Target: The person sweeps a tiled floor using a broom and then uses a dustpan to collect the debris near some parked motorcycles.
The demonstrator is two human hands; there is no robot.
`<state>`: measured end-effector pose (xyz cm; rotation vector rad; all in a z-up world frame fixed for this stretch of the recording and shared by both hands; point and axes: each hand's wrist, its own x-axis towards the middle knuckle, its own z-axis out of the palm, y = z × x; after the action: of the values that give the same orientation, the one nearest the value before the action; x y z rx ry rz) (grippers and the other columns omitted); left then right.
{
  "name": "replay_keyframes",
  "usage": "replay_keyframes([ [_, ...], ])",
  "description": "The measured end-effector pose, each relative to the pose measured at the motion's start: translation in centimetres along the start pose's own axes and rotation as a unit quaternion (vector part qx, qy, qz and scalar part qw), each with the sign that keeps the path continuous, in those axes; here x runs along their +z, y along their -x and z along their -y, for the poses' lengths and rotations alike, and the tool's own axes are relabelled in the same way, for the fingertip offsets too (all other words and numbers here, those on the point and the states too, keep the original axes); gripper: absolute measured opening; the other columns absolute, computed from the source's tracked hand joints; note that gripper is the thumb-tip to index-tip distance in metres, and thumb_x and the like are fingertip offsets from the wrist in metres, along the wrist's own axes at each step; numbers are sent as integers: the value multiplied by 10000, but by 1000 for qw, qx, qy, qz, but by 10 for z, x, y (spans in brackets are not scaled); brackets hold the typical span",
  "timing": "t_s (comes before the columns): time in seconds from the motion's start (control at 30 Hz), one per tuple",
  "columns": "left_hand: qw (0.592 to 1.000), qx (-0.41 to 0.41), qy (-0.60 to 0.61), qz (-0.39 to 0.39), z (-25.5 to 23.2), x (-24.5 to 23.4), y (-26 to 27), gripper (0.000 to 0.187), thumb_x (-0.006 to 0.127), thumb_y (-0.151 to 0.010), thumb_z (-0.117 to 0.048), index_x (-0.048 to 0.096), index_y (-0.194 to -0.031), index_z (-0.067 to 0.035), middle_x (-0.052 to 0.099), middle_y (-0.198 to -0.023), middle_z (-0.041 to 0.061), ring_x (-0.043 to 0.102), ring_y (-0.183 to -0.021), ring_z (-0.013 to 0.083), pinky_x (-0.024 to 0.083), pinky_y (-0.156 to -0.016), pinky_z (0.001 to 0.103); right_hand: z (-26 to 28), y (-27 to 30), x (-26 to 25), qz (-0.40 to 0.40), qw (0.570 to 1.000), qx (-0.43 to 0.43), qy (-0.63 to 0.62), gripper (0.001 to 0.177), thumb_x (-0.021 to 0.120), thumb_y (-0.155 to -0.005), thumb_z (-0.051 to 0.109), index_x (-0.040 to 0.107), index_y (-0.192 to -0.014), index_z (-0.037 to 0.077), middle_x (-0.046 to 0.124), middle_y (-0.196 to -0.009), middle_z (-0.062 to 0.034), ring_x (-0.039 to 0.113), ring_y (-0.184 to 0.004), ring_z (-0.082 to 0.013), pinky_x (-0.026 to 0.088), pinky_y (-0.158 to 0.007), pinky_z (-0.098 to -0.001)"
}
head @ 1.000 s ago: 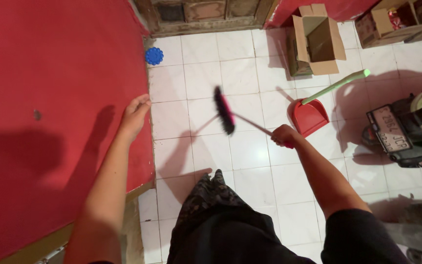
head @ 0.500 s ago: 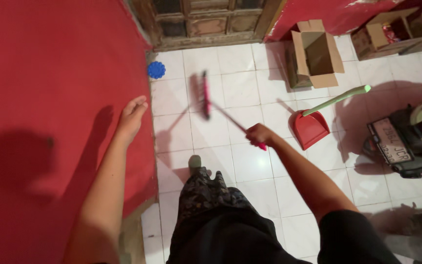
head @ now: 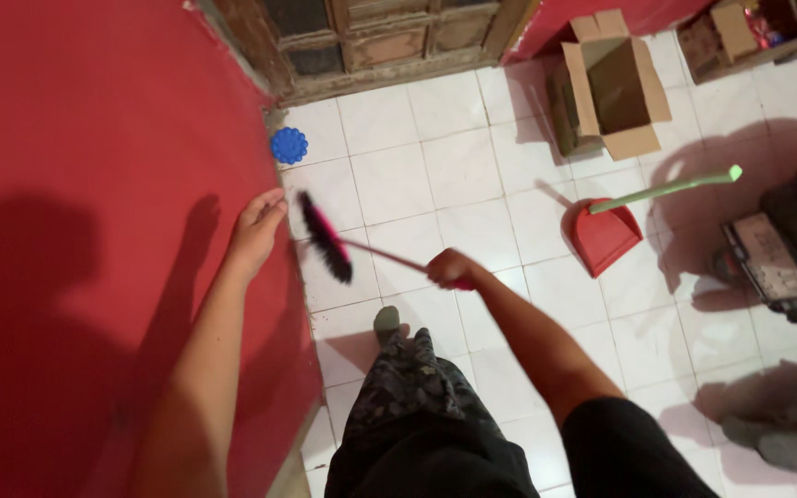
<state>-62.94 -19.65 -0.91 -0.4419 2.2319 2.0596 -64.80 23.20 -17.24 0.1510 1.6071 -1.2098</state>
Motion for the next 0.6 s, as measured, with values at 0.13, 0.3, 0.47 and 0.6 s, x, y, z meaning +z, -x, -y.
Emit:
replay_keyframes([
  [0.13, 1000, 4, 2, 24, -2, -1, -34, 429, 610, -1012, -204, 568, -1388, -1, 611, -1414, 121, 564, -1320, 198, 434, -1119, 315, 7, 39, -83, -110, 994, 12, 22, 137, 753, -779, 20, 755, -907, -31, 663, -698, -83, 565, -559, -148, 414, -443, -309],
  [0.3, 999, 1, -19, 51, -14, 12, -66, 433, 619, -1003, -203, 570, -1384, -3, 602, -1422, 132, 546, -1341, 210, 418, -1125, 324, 27, 63, -142, -190, 940, 83, 271, 176, 661, -855, 103, 719, -760, -34, 669, -626, -104, 596, -488, -181, 477, -477, -359],
  [0.47, 996, 16, -17, 87, -21, 30, -99, 434, 617, -1002, -210, 574, -1384, -9, 607, -1422, 144, 557, -1339, 218, 430, -1128, 333, 40, 92, -133, -154, 798, 28, 582, 129, 724, -788, 162, 725, -766, 35, 671, -652, -61, 602, -564, -185, 515, -564, -360],
  [0.6, 994, -3, -34, 106, -30, 55, -122, 432, 613, -1000, -212, 580, -1386, -20, 607, -1425, 141, 550, -1346, 214, 421, -1128, 331, 73, 166, -95, -272, 946, 84, 159, 159, 640, -878, 140, 697, -956, 14, 632, -651, -99, 553, -529, -186, 441, -482, -363],
])
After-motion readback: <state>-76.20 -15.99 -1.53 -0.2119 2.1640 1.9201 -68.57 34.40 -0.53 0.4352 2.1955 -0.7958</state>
